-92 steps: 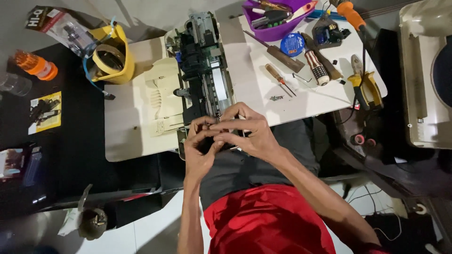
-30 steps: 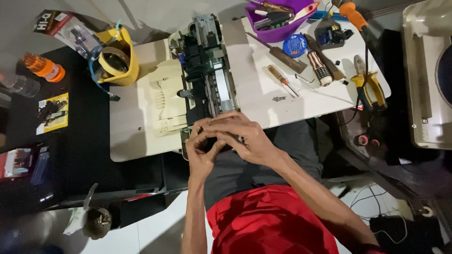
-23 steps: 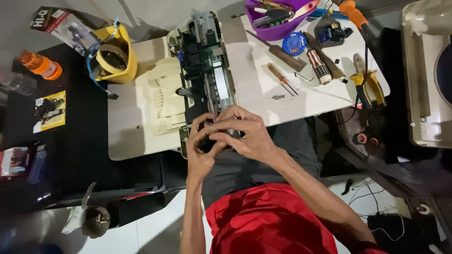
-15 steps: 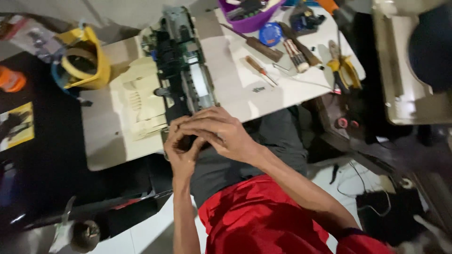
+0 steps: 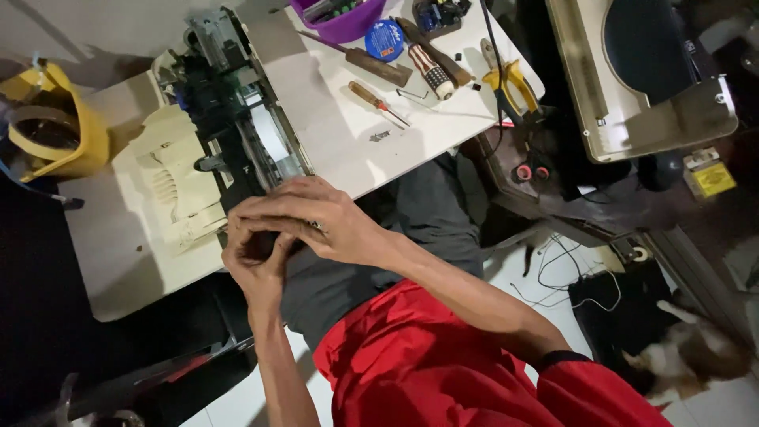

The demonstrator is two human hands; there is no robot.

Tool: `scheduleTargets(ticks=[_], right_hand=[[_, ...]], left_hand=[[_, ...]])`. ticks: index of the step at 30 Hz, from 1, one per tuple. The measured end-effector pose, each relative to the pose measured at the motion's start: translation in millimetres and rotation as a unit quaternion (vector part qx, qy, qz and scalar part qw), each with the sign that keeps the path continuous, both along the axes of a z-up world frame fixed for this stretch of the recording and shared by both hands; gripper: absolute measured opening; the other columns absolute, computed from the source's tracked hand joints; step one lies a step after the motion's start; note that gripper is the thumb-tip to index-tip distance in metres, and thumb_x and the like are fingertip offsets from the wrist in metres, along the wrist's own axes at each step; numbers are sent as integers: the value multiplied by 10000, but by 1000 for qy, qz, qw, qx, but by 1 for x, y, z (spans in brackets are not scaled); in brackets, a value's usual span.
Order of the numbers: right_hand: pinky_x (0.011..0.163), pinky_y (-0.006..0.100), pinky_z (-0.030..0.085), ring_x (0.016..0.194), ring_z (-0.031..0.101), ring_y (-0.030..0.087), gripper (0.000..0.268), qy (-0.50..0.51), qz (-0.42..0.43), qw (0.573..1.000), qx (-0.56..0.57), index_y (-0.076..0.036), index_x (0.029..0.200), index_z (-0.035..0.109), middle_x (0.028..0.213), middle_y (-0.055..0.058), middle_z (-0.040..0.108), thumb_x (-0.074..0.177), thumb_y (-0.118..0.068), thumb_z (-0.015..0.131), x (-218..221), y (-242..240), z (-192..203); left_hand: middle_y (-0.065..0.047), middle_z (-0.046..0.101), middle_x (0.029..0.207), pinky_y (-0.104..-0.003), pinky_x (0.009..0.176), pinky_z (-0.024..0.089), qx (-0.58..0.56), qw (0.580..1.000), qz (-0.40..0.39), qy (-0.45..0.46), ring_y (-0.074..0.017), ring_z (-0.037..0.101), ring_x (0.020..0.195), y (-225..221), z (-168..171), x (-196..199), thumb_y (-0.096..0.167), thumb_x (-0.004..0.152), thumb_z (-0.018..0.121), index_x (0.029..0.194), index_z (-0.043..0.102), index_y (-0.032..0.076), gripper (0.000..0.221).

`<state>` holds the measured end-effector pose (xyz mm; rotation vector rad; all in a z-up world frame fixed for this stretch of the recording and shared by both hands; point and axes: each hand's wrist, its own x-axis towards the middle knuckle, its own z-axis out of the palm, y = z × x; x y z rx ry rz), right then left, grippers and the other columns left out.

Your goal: Disassembling a printer by removing internal screws and components using a screwdriver.

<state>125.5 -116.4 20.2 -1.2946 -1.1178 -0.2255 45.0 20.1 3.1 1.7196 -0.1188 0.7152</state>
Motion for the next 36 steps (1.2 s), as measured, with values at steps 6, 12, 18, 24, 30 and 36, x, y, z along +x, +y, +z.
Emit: scheduleTargets(ticks=[6, 12, 18, 24, 30, 36], right_hand=[[1065, 435, 563, 1170, 678, 182, 260, 16, -20, 999, 21, -277, 1293, 701, 1230, -56, 674, 1046, -195, 705, -1, 4, 6], [975, 420, 572, 995, 675, 186, 241, 24, -54, 998, 34, -305, 1274, 721, 1076, -43, 639, 1044, -234, 705, 1, 10, 0], [1007, 414, 554, 1029, 679, 199, 302, -25, -68, 997, 15, -298, 1346, 681, 1127, -21, 666, 1090, -145, 633, -5, 7, 5], [1005, 386, 575, 1094, 696, 165, 278, -6, -58, 997, 47, -299, 1279, 719, 1176, -56, 686, 1029, -178, 729, 0, 14, -1], [911, 395, 548, 913, 639, 200, 240, -38, -91, 994, 40, -314, 1269, 692, 1051, -27, 611, 1071, -187, 646, 1, 20, -7], [1002, 474, 573, 1118, 706, 301, 357, -52, -58, 996, 34, -312, 1397, 629, 1174, 11, 687, 1115, -104, 561, 3, 13, -15]], left_hand=[[-247, 579, 1298, -596, 982, 525, 13, 1000, -14, -17, -510, 579, 1263, -3, 7, 2, 261, 1016, 695, 1211, 654, -9, 335], [-221, 595, 1094, -535, 966, 474, 39, 999, -23, -11, -464, 620, 1132, -9, 26, -2, 204, 1051, 662, 1072, 701, -10, 219], [-200, 554, 1081, -519, 965, 472, 42, 998, 4, -40, -507, 598, 1174, 1, -5, 2, 130, 1001, 751, 1086, 678, -41, 205], [-203, 587, 1135, -493, 1023, 472, 52, 997, 7, -48, -433, 631, 1163, 0, -7, 0, 118, 1007, 748, 1095, 704, -27, 175], [-182, 643, 1100, -526, 993, 489, 60, 998, -14, -29, -401, 659, 1163, 4, -7, -4, 119, 1058, 706, 1125, 721, -5, 142], [-197, 586, 1058, -485, 991, 474, 65, 994, 20, -81, -343, 637, 1135, -8, -12, 2, 61, 1032, 761, 1057, 698, -53, 133]])
